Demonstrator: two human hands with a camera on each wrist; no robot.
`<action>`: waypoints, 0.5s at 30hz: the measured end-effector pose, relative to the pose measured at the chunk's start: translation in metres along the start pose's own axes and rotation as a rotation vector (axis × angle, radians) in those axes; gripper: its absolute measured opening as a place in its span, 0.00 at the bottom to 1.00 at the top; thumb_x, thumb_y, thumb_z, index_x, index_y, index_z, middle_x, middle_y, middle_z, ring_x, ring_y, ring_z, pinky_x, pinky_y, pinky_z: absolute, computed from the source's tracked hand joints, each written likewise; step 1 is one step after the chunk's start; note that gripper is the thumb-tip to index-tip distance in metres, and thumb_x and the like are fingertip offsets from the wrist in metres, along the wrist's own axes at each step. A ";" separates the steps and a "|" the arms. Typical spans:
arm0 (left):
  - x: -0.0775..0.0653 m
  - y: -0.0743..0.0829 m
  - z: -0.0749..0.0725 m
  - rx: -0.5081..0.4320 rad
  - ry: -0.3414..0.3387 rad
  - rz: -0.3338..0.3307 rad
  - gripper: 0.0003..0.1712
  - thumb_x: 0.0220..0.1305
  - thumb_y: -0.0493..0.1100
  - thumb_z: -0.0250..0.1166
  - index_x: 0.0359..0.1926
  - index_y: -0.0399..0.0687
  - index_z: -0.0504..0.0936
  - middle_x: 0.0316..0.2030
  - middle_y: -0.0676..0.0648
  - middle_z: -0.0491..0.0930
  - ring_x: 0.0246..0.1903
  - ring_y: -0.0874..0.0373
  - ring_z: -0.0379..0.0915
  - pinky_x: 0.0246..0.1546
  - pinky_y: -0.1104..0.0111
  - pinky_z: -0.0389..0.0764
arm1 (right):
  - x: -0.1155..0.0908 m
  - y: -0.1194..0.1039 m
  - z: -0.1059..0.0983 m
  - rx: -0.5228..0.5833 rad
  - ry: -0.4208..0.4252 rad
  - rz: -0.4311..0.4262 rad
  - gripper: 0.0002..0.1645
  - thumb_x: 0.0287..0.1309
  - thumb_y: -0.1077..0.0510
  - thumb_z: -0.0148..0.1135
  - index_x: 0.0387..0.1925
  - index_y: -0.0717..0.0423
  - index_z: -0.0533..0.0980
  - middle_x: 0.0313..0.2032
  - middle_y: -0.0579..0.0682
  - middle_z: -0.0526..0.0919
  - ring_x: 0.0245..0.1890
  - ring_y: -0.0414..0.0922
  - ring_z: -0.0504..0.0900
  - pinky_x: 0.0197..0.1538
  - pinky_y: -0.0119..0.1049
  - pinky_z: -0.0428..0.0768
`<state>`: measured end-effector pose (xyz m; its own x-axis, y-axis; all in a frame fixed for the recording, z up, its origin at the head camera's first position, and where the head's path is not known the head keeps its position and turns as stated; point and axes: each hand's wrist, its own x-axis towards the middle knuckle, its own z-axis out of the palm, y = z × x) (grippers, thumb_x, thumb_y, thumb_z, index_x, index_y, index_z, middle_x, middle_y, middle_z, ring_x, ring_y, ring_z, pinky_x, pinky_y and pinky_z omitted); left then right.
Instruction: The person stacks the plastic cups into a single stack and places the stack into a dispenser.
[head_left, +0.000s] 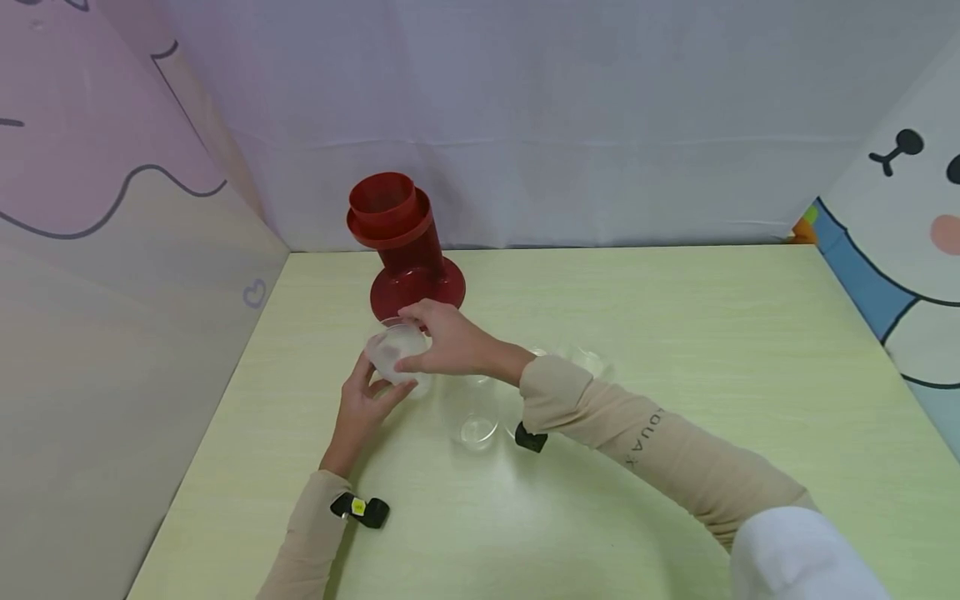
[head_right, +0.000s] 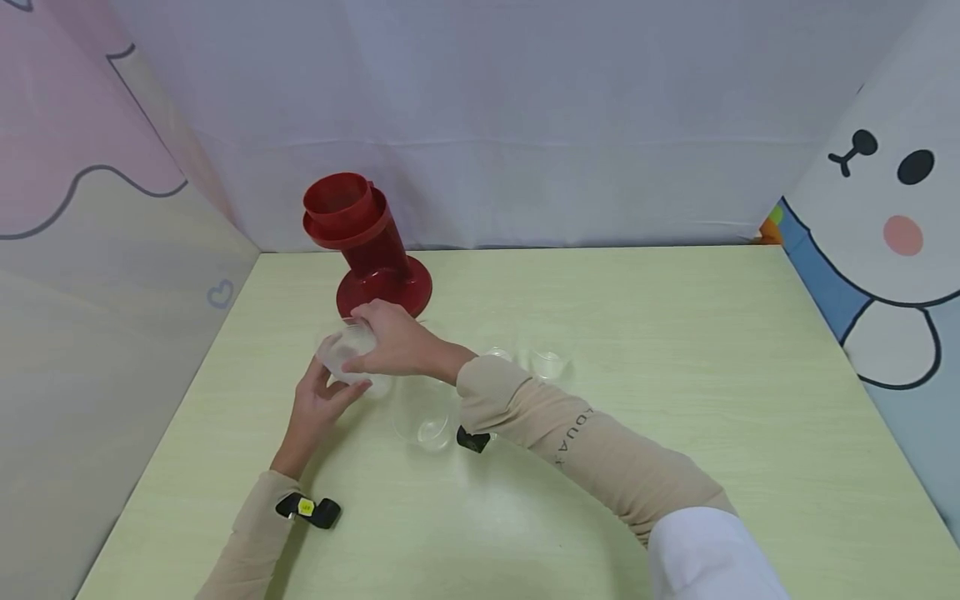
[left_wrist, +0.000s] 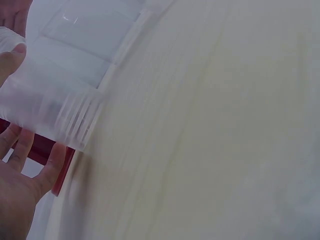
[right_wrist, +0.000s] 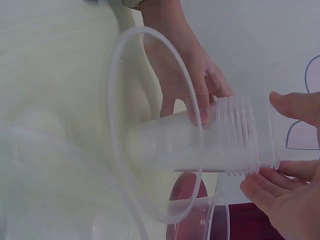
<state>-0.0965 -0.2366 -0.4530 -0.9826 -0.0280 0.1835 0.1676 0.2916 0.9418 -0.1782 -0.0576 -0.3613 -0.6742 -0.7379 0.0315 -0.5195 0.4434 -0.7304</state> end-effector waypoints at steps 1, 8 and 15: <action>0.000 0.000 0.000 -0.001 0.001 -0.002 0.43 0.55 0.37 0.70 0.69 0.51 0.60 0.62 0.46 0.66 0.58 0.57 0.62 0.53 0.66 0.76 | 0.000 0.000 0.000 -0.006 0.003 -0.004 0.40 0.49 0.48 0.70 0.62 0.58 0.67 0.58 0.50 0.72 0.54 0.43 0.70 0.53 0.34 0.73; 0.001 0.001 0.000 -0.006 -0.006 0.008 0.44 0.55 0.37 0.70 0.70 0.51 0.59 0.62 0.46 0.66 0.58 0.57 0.62 0.52 0.66 0.76 | -0.002 0.000 0.001 0.016 0.014 -0.023 0.35 0.51 0.51 0.70 0.58 0.60 0.71 0.55 0.52 0.75 0.54 0.46 0.70 0.53 0.36 0.73; 0.000 0.001 0.000 -0.008 -0.001 0.001 0.44 0.56 0.36 0.70 0.70 0.50 0.58 0.63 0.46 0.65 0.58 0.57 0.61 0.52 0.67 0.76 | -0.001 0.000 0.004 -0.029 -0.002 0.007 0.35 0.51 0.49 0.69 0.58 0.59 0.71 0.54 0.51 0.75 0.53 0.45 0.70 0.50 0.35 0.73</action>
<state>-0.0964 -0.2360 -0.4526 -0.9824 -0.0271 0.1846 0.1696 0.2837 0.9438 -0.1753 -0.0594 -0.3640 -0.6769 -0.7357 0.0245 -0.5295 0.4635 -0.7105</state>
